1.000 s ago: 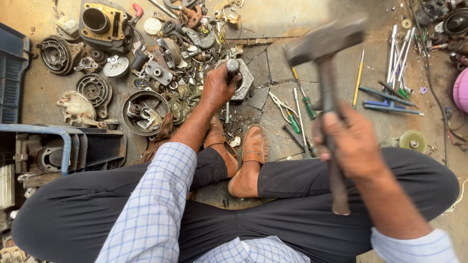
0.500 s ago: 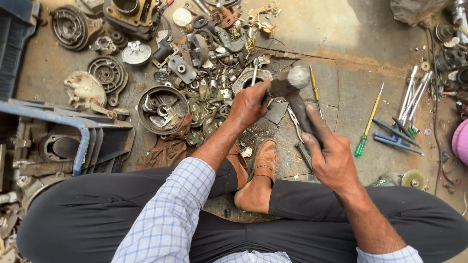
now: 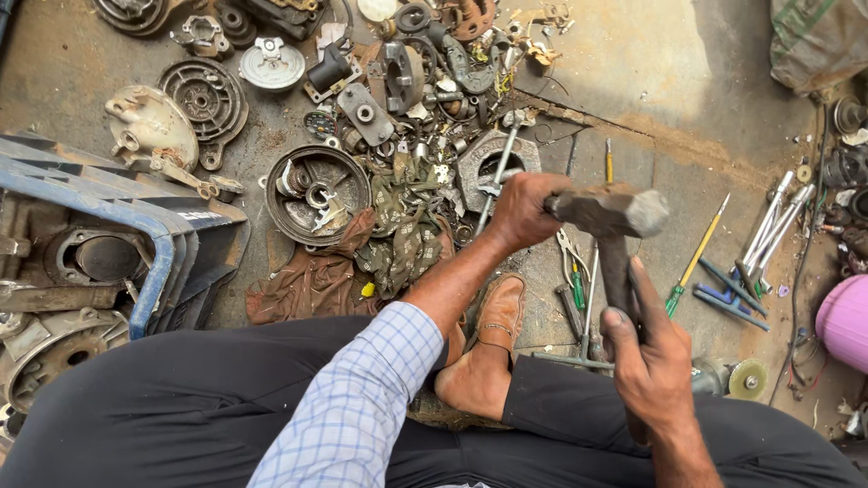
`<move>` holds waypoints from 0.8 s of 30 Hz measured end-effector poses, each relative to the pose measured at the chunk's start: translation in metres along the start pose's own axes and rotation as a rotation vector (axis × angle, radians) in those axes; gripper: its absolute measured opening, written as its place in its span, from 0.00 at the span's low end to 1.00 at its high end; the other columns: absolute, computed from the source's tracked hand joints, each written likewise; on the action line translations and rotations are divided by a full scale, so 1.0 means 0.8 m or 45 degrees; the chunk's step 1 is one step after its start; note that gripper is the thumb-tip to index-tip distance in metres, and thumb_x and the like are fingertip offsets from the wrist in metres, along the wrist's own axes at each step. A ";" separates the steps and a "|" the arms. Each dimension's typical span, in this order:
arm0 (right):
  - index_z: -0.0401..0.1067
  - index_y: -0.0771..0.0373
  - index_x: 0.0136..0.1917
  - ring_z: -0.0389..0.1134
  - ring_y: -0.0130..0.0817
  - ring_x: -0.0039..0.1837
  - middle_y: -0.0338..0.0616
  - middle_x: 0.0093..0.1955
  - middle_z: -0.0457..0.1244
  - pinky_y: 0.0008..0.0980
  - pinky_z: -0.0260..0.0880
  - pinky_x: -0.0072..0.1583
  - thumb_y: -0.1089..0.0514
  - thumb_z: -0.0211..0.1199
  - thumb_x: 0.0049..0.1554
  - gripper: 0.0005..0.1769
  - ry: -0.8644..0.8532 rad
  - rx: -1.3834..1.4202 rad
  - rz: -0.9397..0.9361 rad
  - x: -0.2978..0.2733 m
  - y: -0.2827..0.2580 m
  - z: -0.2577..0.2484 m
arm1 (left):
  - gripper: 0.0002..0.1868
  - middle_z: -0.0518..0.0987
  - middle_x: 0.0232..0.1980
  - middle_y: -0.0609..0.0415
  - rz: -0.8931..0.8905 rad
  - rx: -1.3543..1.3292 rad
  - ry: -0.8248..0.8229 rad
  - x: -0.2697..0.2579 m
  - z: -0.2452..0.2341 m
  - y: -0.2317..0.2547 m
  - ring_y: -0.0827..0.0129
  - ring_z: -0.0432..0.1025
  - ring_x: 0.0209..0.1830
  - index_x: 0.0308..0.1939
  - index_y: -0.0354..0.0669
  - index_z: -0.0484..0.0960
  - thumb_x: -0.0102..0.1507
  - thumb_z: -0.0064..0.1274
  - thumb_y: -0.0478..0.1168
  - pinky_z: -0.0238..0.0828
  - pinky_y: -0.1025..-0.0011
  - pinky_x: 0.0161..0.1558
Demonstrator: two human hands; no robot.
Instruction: The person sits on the ground and uses an angle grinder to smooth a metal part held in a vise. They then use a hammer and chisel to further shape the part. The workspace is cluttered with various metal components and tools.
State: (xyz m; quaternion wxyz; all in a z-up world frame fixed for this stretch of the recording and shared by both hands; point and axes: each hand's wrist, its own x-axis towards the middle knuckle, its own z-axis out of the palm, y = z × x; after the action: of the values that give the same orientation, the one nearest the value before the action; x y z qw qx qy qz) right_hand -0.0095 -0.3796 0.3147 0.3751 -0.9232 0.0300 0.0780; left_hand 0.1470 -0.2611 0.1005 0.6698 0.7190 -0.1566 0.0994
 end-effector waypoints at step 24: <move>0.49 0.58 0.85 0.62 0.23 0.32 0.40 0.36 0.64 0.25 0.63 0.33 0.59 0.50 0.69 0.33 0.147 0.024 -0.041 -0.021 0.009 0.017 | 0.14 0.74 0.25 0.56 0.046 0.112 0.181 -0.002 -0.003 0.043 0.64 0.74 0.23 0.27 0.46 0.71 0.59 0.62 0.42 0.69 0.62 0.27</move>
State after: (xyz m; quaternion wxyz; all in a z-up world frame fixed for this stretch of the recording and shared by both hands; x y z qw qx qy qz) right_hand -0.0288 -0.3753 0.3029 0.3826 -0.9230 0.0374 0.0181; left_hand 0.1330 -0.2601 0.1321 0.6453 0.7358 -0.1170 0.1689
